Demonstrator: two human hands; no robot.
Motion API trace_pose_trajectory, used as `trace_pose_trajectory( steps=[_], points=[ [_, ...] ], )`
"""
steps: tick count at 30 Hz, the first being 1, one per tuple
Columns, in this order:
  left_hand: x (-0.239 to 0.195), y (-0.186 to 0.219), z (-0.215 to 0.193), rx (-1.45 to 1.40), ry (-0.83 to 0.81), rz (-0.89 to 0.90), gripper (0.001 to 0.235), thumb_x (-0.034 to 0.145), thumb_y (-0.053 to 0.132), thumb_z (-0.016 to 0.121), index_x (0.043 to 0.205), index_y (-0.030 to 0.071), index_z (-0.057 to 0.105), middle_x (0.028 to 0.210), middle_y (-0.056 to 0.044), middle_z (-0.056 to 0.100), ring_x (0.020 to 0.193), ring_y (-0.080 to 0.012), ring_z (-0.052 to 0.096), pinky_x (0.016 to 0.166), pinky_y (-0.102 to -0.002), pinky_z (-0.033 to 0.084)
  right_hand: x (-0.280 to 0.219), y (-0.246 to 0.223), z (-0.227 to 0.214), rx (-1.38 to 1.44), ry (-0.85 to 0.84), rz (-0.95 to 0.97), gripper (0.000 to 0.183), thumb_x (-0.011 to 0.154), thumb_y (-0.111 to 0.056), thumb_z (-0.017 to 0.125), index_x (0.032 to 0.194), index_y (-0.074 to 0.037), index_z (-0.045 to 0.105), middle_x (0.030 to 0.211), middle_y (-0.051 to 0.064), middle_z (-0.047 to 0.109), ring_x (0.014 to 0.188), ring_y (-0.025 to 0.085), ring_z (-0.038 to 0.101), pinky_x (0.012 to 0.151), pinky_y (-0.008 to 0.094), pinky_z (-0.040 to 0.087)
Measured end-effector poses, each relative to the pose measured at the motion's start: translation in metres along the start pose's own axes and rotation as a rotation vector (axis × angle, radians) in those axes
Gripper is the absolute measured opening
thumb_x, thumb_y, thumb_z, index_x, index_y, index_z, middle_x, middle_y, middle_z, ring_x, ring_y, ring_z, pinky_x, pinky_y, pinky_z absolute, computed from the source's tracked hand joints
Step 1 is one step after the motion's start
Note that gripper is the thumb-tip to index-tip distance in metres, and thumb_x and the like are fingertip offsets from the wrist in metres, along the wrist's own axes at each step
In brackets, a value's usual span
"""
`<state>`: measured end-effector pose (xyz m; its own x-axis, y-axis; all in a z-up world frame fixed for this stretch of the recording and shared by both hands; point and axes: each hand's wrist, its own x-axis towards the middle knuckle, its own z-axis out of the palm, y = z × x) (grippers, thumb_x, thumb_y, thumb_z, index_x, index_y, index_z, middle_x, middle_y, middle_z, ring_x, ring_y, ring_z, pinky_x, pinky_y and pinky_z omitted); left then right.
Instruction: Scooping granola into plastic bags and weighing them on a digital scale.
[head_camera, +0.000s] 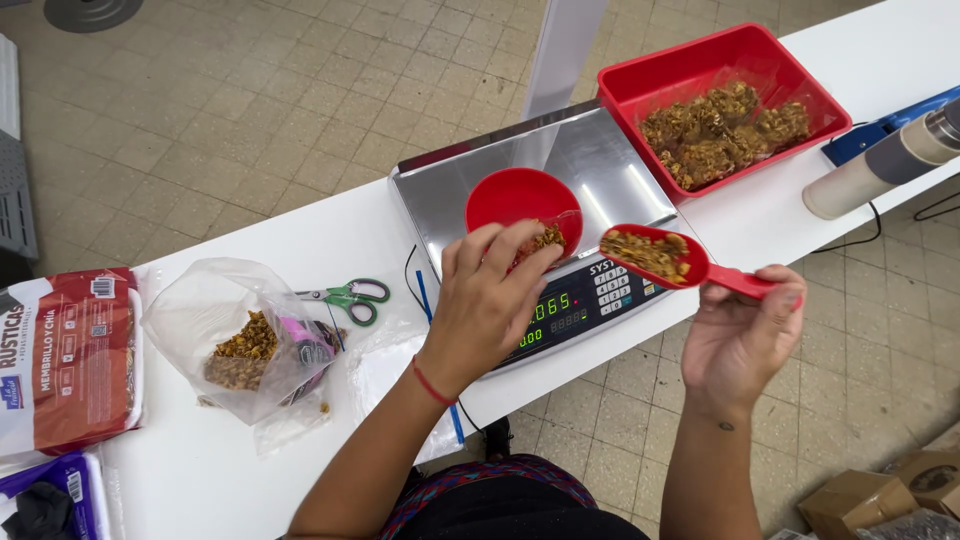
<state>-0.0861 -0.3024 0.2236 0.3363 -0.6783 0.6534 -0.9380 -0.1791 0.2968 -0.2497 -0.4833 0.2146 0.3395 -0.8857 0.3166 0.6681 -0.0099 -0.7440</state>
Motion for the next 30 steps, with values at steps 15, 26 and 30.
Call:
trace_pose_trajectory(
  steps=[15,26,30],
  points=[
    [0.014,-0.003,0.020,-0.070,-0.206,-0.152,0.062,0.080,0.018,0.070,0.136,0.002,0.049,0.137,-0.010,0.049,0.114,-0.0257,0.042,0.088,-0.039,0.033,0.052,0.008,0.094,-1.233,-0.892,-0.568,0.027,0.100,-0.029,0.063,0.099,-0.003,0.057,0.061,0.014,0.058,0.056,0.031,0.064,0.058,0.037,0.051],
    [-0.073,-0.014,-0.035,-0.131,0.047,-0.090,0.042,0.093,0.026,0.065,0.132,0.012,0.055,0.137,-0.007,0.053,0.117,-0.0237,0.050,0.098,-0.038,0.034,0.025,-0.040,0.030,-0.459,-0.669,-0.494,0.039,0.109,-0.045,0.037,0.097,-0.008,0.042,0.068,-0.002,0.039,0.040,0.009,0.044,0.040,0.024,0.037],
    [-0.174,-0.033,-0.027,0.044,0.321,-0.249,0.050,0.082,0.034,0.077,0.119,0.009,0.055,0.129,-0.009,0.046,0.123,-0.0254,0.043,0.109,-0.039,0.036,-0.018,0.007,-0.002,-0.054,-0.869,-0.056,0.022,0.098,-0.036,0.053,0.099,-0.014,0.059,0.071,0.000,0.057,0.058,0.015,0.052,0.056,0.033,0.045]
  ],
)
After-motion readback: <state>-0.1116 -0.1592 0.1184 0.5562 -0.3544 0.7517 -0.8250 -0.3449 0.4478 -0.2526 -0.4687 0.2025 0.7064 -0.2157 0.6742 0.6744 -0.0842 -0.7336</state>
